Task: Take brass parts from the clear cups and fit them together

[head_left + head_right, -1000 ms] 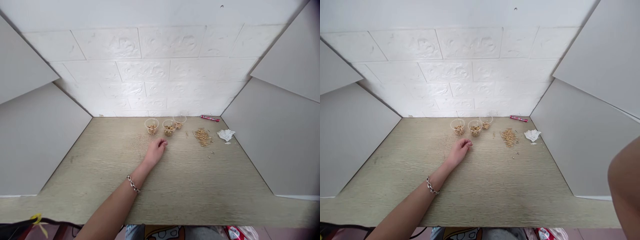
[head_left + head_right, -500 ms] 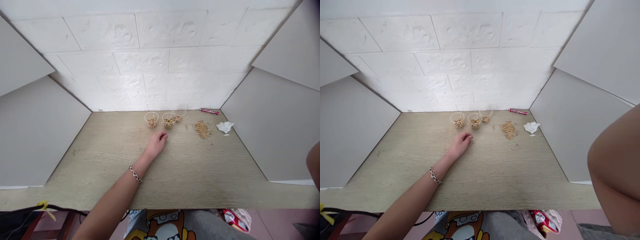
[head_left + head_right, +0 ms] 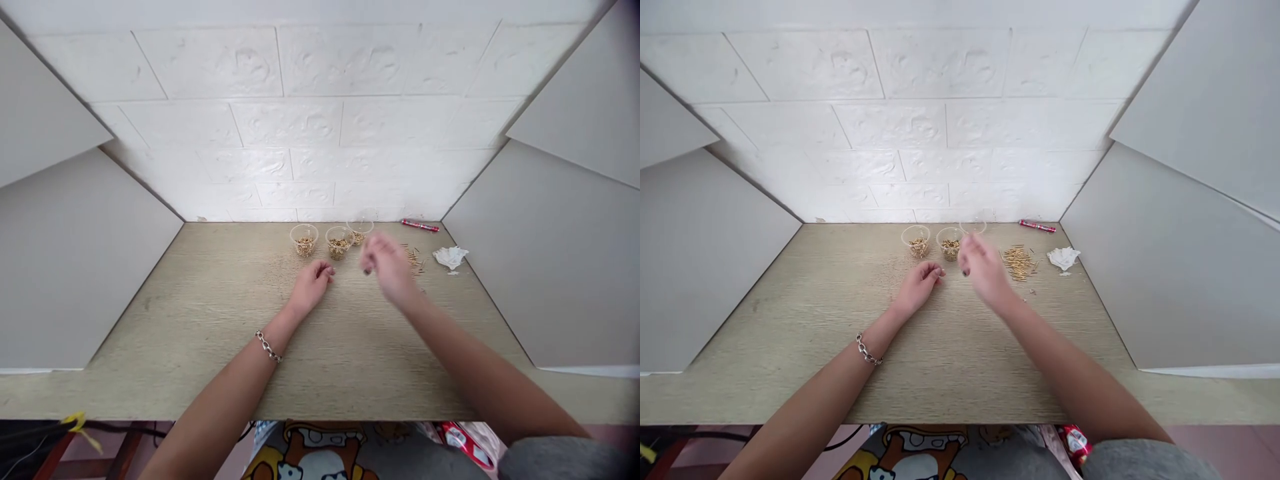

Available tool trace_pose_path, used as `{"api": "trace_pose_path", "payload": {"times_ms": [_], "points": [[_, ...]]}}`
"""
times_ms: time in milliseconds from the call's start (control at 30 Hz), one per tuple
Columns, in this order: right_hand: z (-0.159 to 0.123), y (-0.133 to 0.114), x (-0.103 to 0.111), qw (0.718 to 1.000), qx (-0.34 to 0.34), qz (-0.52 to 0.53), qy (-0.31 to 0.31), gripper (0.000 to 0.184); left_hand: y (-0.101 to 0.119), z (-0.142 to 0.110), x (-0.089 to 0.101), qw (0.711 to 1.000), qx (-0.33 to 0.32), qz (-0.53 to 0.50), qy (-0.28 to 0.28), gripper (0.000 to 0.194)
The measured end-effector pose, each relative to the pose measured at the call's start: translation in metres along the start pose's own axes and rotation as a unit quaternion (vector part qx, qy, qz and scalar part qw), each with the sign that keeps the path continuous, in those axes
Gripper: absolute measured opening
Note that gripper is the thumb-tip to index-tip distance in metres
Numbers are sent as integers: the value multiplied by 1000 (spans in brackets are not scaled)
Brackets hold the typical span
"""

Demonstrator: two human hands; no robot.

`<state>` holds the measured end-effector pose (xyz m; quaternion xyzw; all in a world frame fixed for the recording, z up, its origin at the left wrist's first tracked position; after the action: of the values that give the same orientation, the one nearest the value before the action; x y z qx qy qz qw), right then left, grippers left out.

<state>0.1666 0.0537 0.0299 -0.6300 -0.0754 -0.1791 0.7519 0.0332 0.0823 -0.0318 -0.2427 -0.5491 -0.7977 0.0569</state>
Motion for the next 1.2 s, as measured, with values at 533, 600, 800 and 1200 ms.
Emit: {"api": "trace_pose_path", "payload": {"times_ms": [533,600,800,1200], "points": [[2,56,-31,997,-73,-10,-27,18,-12,1,-4,998,11,-66,9,12],[2,57,-32,997,-74,-13,-32,19,-10,1,-4,999,9,-52,3,13],[2,58,-35,996,-69,-19,-53,19,-7,1,-3,999,9,-52,0,14],[-5,44,-28,1000,-20,-21,-9,19,-7,-1,-16,960,83,-268,12,16]]}}
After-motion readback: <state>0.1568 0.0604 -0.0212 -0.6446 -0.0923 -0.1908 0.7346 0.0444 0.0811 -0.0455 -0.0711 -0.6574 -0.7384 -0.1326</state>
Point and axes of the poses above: each hand's wrist, its own z-axis towards the middle knuckle, its own x-axis out of the back of the hand, y = z × x, the point moved 8 cm from there along z, towards the middle knuckle, and after that the axes turned 14 degrees about -x, right-handed, at the moved point
